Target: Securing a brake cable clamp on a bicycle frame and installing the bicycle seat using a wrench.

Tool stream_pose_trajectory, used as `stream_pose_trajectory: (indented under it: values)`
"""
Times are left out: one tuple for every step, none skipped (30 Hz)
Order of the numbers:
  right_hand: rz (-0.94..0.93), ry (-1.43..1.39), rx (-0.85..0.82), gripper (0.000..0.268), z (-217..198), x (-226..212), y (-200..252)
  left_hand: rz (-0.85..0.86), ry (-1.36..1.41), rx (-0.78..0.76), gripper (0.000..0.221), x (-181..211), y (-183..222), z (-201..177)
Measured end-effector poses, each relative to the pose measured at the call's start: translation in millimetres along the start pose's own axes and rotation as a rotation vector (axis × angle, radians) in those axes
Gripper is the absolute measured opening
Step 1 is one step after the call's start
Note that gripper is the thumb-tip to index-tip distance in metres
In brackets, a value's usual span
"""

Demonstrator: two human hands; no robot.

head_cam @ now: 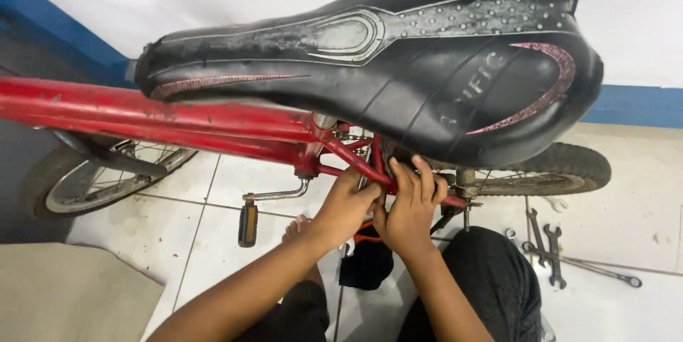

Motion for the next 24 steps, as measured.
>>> stream_pose_trajectory:
  values:
    - [0.008,0.0,0.008,0.072,2.5,0.6,-1.4,-0.003,-0.016,-0.011,0.014,-5.9,-5.4,-3.6]
    - [0.007,-0.014,-0.008,0.073,1.6,-2.5,4.6,-0.019,-0.02,0.0,0.015,-17.9,-1.1,-9.2]
    - [0.003,-0.025,-0.034,0.073,-4.4,-7.4,12.1,-0.037,-0.009,0.018,0.015,-25.5,11.2,-8.7]
    - [0.012,-0.013,-0.03,0.072,-3.4,-9.6,5.7,-0.006,-0.01,0.021,0.021,-20.6,11.6,-9.2]
    - [0.02,-0.001,-0.027,0.071,-3.5,-11.9,-2.2,0.025,-0.012,0.024,0.027,-14.0,12.3,-9.2]
    - [0.013,-0.003,-0.006,0.071,-3.4,-12.3,-6.7,0.047,-0.017,0.023,0.027,-3.1,8.0,-7.4]
    - [0.007,-0.004,0.001,0.074,-1.3,-12.2,-9.7,0.082,-0.016,0.001,0.025,7.2,3.8,-4.3]
    - [0.004,-0.01,-0.025,0.078,-4.8,-14.7,1.0,0.088,-0.002,-0.007,0.025,6.3,11.6,-1.4]
    - [-0.002,-0.019,-0.038,0.078,0.0,-17.4,-3.6,0.082,0.004,0.007,0.025,2.6,7.5,-7.0]
    - [-0.005,-0.027,-0.039,0.08,-2.2,-19.4,-0.9,0.129,-0.013,0.006,0.027,-1.8,9.4,-8.5]
    - [-0.008,-0.035,-0.04,0.083,-4.1,-19.4,1.1,0.176,-0.031,0.005,0.029,-6.4,10.1,-8.2]
    - [-0.001,-0.021,-0.03,0.083,-7.7,-20.6,2.7,0.179,-0.033,-0.013,0.029,-6.4,12.2,-6.4]
    - [0.003,-0.029,-0.035,0.079,-10.4,-20.8,2.4,0.165,-0.024,-0.009,0.029,-6.0,12.7,-5.1]
    - [-0.001,-0.05,-0.039,0.075,-10.6,-22.4,-0.7,0.157,-0.015,0.008,0.028,-3.6,12.3,-6.5]
    - [-0.003,-0.049,-0.029,0.075,-4.5,-16.7,-7.7,0.167,-0.018,0.005,0.028,-2.8,1.6,-6.6]
    - [-0.001,-0.043,-0.03,0.072,-3.8,-15.6,-3.6,0.169,-0.023,0.015,0.031,-8.8,1.7,-8.6]
    - [0.0,-0.038,-0.031,0.068,-3.4,-13.9,1.3,0.171,-0.027,0.025,0.034,-15.5,2.3,-10.1]
    - [0.012,-0.029,-0.041,0.068,-8.8,-13.0,4.4,0.155,-0.027,0.016,0.034,-22.1,4.0,-6.0]
    - [0.013,-0.061,-0.06,0.069,-15.0,-13.2,6.3,0.16,-0.017,0.023,0.032,-25.7,6.8,-2.2]
    - [0.0,-0.099,-0.046,0.071,-13.3,-14.2,-4.3,0.2,-0.018,0.029,0.031,-18.7,-0.7,-3.0]
    - [0.0,-0.097,-0.022,0.071,-14.6,-13.3,-12.5,0.219,-0.028,0.02,0.031,-12.6,-5.6,-1.2]
    - [0.001,-0.112,-0.029,0.073,-18.9,-14.3,-12.6,0.242,-0.006,0.034,0.029,-11.6,-2.3,-0.5]
    - [0.002,-0.127,-0.036,0.075,-22.4,-14.7,-12.1,0.264,0.015,0.048,0.027,-11.8,0.4,0.1]
    - [0.007,-0.123,-0.038,0.075,-24.2,-13.7,-11.7,0.259,0.015,0.044,0.027,-18.2,-1.0,3.9]
Point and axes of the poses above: each hand's wrist, its own y-axis away from the middle knuckle, its own z-axis out of the palm, x = y × z, the point moved 7 cm from there along -y, towards the middle knuckle, and after that the axes turned 13 degrees about y, right-handed, at the moved point
